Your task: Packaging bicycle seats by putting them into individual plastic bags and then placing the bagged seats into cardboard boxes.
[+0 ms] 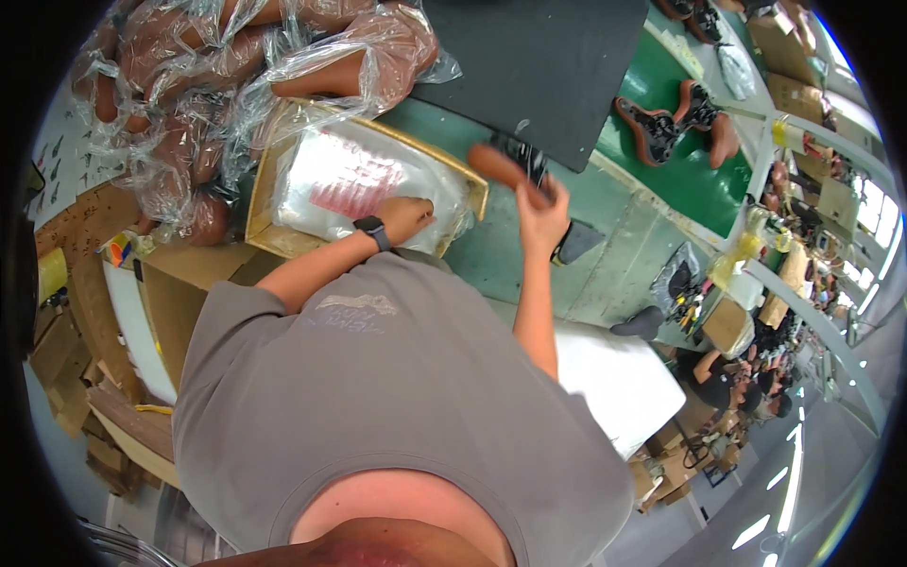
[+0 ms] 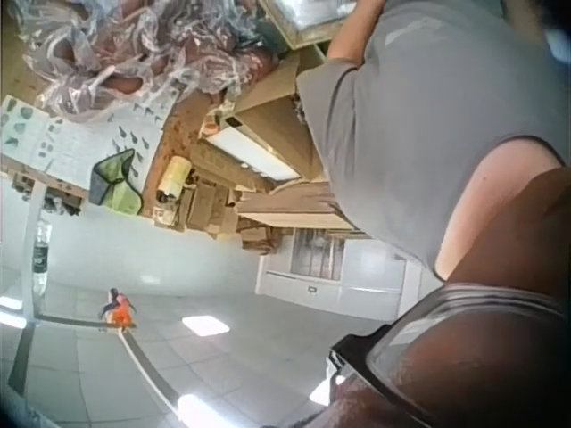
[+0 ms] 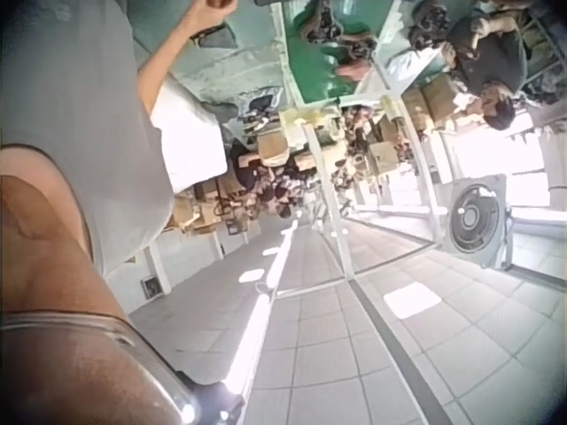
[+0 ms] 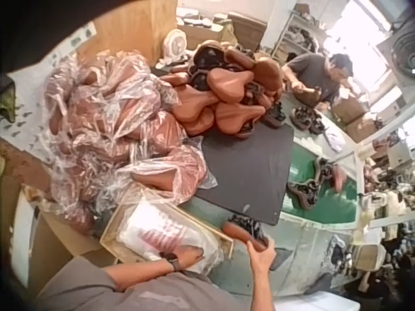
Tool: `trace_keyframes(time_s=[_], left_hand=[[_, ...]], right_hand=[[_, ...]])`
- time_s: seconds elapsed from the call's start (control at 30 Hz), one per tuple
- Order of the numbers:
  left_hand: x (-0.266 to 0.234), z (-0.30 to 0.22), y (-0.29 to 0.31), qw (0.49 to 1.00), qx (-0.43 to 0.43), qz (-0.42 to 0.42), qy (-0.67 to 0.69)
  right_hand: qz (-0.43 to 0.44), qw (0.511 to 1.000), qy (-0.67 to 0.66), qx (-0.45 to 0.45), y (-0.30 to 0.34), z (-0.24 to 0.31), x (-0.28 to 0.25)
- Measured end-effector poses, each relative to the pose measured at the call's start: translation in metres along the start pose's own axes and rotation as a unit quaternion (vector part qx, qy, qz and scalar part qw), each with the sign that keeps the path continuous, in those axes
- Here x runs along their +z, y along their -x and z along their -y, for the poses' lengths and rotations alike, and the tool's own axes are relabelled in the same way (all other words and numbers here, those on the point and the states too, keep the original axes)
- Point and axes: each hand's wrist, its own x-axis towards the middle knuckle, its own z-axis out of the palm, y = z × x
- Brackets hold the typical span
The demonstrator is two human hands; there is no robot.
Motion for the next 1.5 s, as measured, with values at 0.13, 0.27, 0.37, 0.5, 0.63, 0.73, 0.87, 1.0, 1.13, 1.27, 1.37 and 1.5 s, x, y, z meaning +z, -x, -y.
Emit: trace_keyframes(time_s=[0.13, 0.27, 0.37, 0.5, 0.63, 0.73, 0.87, 1.0, 1.13, 1.27, 1.37, 1.5], left_hand=[[0.061, 0.028, -0.021, 0.993, -0.031, -0.062, -0.094], [0.052, 0.033, -0.022, 0.998, 0.006, -0.034, -0.045], [0.054, 0.033, -0.008, 0.994, -0.007, -0.111, -0.010], [0.037, 0.036, 0.013, 0.882, -0.200, -0.083, 0.419], [-0.007, 0.008, 0.048, 0.887, -0.203, -0.133, 0.393], [-0.008, 0.013, 0.095, 0.882, -0.081, -0.297, 0.358], [-0.051, -0.062, 0.156, 0.937, -0.035, -0.327, 0.116], [-0.042, -0.091, 0.185, 0.957, 0.029, -0.274, 0.095], [-0.024, -0.071, 0.213, 0.915, -0.021, -0.195, 0.351], [-0.026, -0.074, 0.243, 0.866, -0.031, -0.213, 0.451], [-0.041, -0.072, 0.259, 0.780, -0.037, -0.259, 0.569], [-0.100, -0.035, 0.289, 0.535, 0.062, -0.296, 0.789]], right_hand=[[0.055, 0.995, 0.077, 0.024, 0.106, -0.007, -0.070], [0.124, 0.971, 0.155, 0.134, 0.200, -0.039, -0.128], [0.190, 0.932, -0.014, 0.308, 0.237, -0.065, -0.135], [0.227, 0.660, -0.336, 0.632, 0.215, -0.062, -0.104], [0.212, 0.547, -0.555, 0.591, 0.219, -0.097, -0.086], [0.203, 0.770, -0.448, 0.406, 0.224, 0.014, -0.092], [0.282, 0.795, -0.460, 0.276, 0.218, 0.092, -0.087], [0.421, 0.699, -0.493, 0.303, 0.216, 0.148, -0.055], [0.410, 0.724, -0.452, 0.322, 0.232, 0.168, -0.024], [0.387, 0.714, -0.429, 0.396, 0.241, 0.177, -0.033], [0.354, 0.760, -0.432, 0.333, 0.242, 0.171, -0.035], [0.289, 0.754, -0.513, 0.292, 0.242, 0.147, -0.059]])
